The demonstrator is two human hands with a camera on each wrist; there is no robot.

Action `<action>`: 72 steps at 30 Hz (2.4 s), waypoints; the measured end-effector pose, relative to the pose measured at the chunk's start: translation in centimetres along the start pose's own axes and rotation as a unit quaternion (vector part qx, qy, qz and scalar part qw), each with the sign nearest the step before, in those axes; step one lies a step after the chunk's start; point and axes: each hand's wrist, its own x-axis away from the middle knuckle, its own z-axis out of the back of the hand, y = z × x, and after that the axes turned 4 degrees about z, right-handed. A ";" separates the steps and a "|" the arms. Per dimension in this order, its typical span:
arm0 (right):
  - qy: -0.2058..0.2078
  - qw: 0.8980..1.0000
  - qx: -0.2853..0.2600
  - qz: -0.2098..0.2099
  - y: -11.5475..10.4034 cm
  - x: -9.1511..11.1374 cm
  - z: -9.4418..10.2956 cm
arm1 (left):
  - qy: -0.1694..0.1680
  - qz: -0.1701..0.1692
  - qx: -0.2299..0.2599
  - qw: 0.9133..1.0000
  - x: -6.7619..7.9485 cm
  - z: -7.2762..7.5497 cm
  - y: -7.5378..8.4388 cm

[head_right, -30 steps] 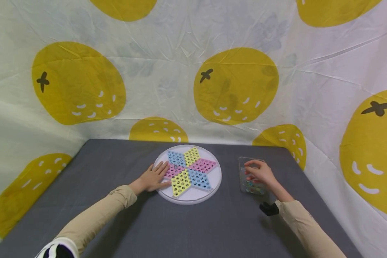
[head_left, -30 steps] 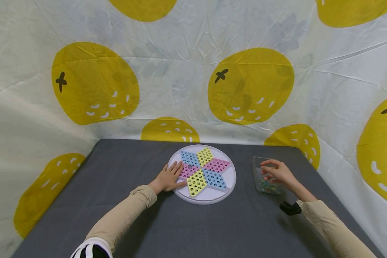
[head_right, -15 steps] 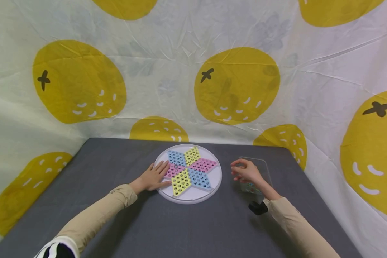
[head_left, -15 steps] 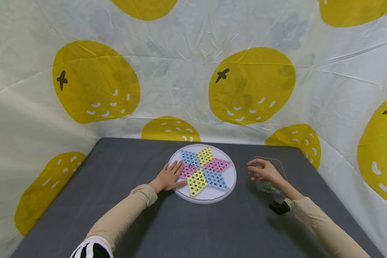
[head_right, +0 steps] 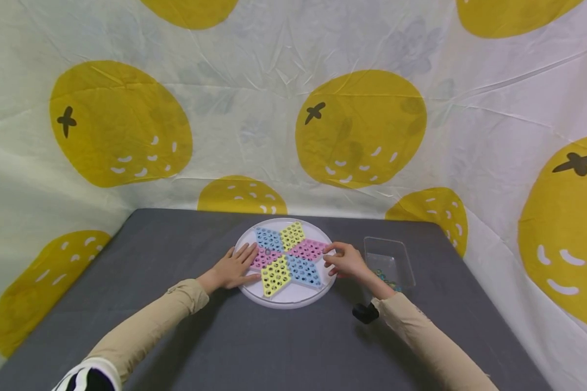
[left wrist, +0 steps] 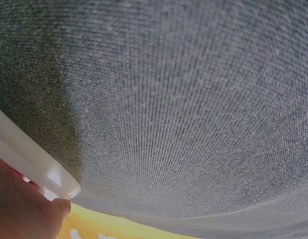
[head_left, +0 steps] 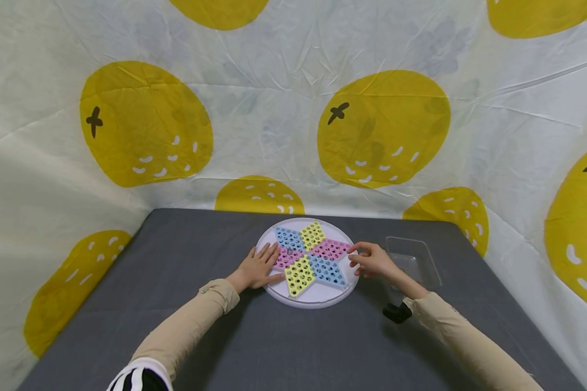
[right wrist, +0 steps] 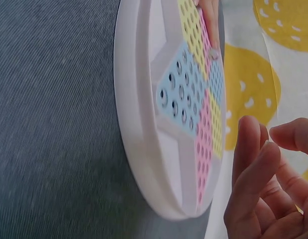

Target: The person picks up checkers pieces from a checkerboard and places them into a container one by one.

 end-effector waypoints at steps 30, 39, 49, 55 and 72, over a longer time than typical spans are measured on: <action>-0.005 0.999 -0.034 0.008 -3.2 -5.3 -8.5 | 0.010 0.005 -0.010 1.000 -0.1 -0.4 0.1; 0.006 0.999 -0.046 -0.005 -3.3 -7.0 -9.8 | 0.012 0.003 -0.009 1.000 -0.2 -0.4 0.0; 0.002 1.000 -0.029 -0.005 -2.8 -8.5 -11.2 | 0.010 0.006 -0.016 1.000 -0.2 -0.2 0.0; 0.001 1.000 -0.016 -0.004 -3.1 -8.7 -11.4 | 0.008 0.006 -0.008 1.000 -0.1 0.0 0.1; 0.020 0.999 0.025 -0.020 -3.6 -9.1 -12.2 | 0.016 0.003 -0.007 1.000 0.0 -0.2 -0.1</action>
